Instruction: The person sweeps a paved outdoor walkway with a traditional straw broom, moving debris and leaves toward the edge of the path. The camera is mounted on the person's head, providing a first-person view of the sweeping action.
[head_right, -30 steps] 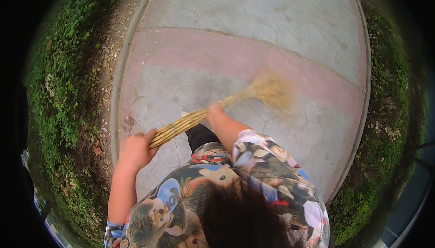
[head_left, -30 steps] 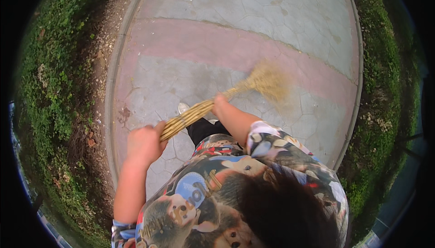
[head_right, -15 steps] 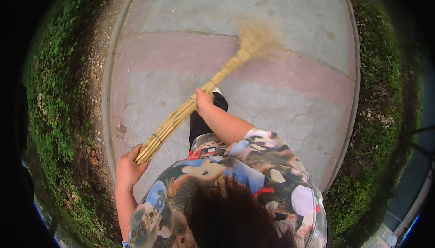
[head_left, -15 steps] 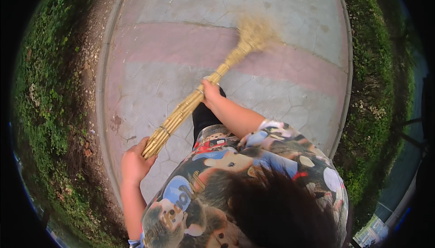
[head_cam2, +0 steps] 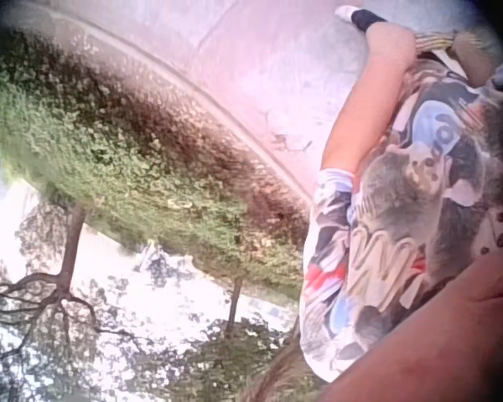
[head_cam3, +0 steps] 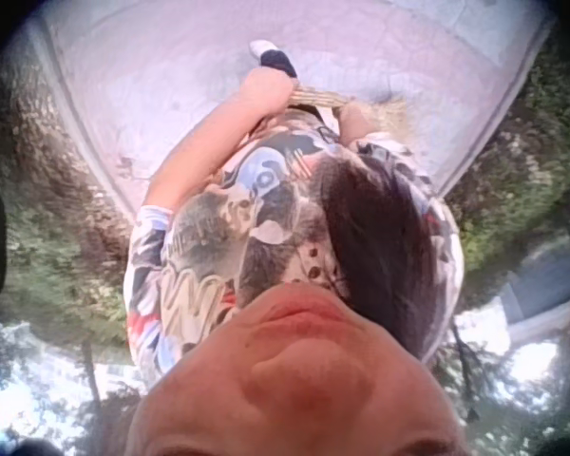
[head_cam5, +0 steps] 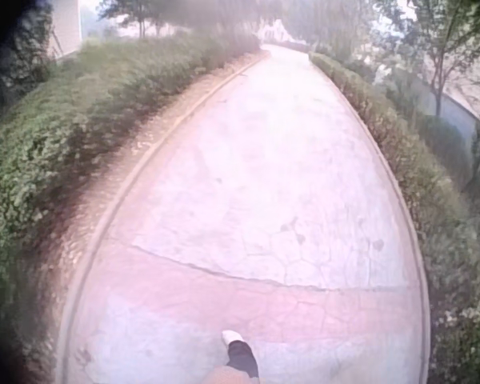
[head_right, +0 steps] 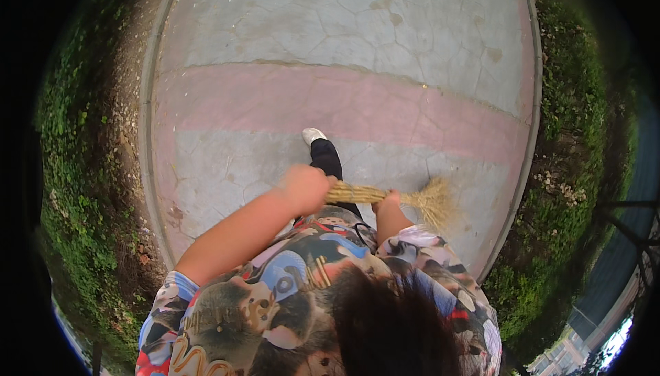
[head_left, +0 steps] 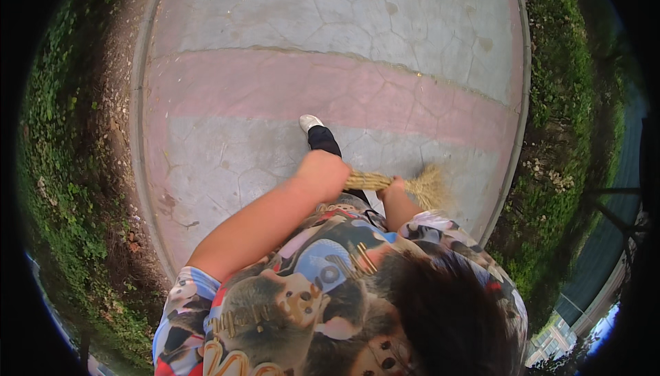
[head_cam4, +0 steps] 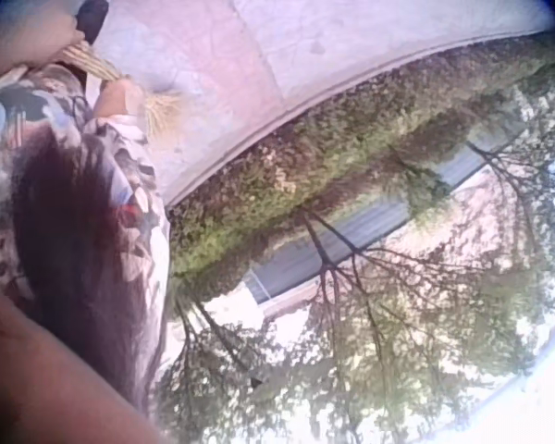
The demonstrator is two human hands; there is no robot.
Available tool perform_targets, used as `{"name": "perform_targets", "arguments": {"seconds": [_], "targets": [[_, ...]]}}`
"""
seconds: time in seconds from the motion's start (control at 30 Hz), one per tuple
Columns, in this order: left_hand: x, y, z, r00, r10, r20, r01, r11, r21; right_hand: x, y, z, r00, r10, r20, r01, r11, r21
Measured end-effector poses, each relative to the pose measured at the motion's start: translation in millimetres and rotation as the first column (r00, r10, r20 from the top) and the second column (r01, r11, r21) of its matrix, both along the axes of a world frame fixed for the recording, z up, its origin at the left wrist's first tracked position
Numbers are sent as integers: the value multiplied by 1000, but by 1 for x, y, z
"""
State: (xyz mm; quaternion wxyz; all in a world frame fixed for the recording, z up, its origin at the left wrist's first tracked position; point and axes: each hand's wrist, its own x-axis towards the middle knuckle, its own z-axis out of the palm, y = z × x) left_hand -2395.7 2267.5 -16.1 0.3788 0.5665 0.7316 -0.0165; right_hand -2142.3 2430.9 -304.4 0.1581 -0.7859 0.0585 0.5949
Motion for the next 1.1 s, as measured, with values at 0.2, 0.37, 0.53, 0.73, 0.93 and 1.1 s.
{"name": "perform_targets", "arguments": {"seconds": [0.2,0.37,0.53,0.73,0.93,1.1], "targets": [[-103,-73,71,820,492,-293,-508,861,24,-272,-43,-29,898,303,-318,-308,951,36],[-79,-138,120,427,792,-437,-869,492,43,-450,-162,29,344,936,-66,-924,351,152],[-59,-143,121,37,944,-328,-973,109,203,-540,-190,108,-73,995,-66,-895,-36,445],[-82,-190,132,54,974,-221,-965,107,238,-549,-190,142,56,995,-84,-806,95,585],[-155,-194,110,450,881,-147,-845,473,248,-480,-77,94,492,748,-446,-624,660,418],[-241,-83,81,807,585,-82,-564,805,184,-433,59,65,845,442,-302,-373,891,260]]}}
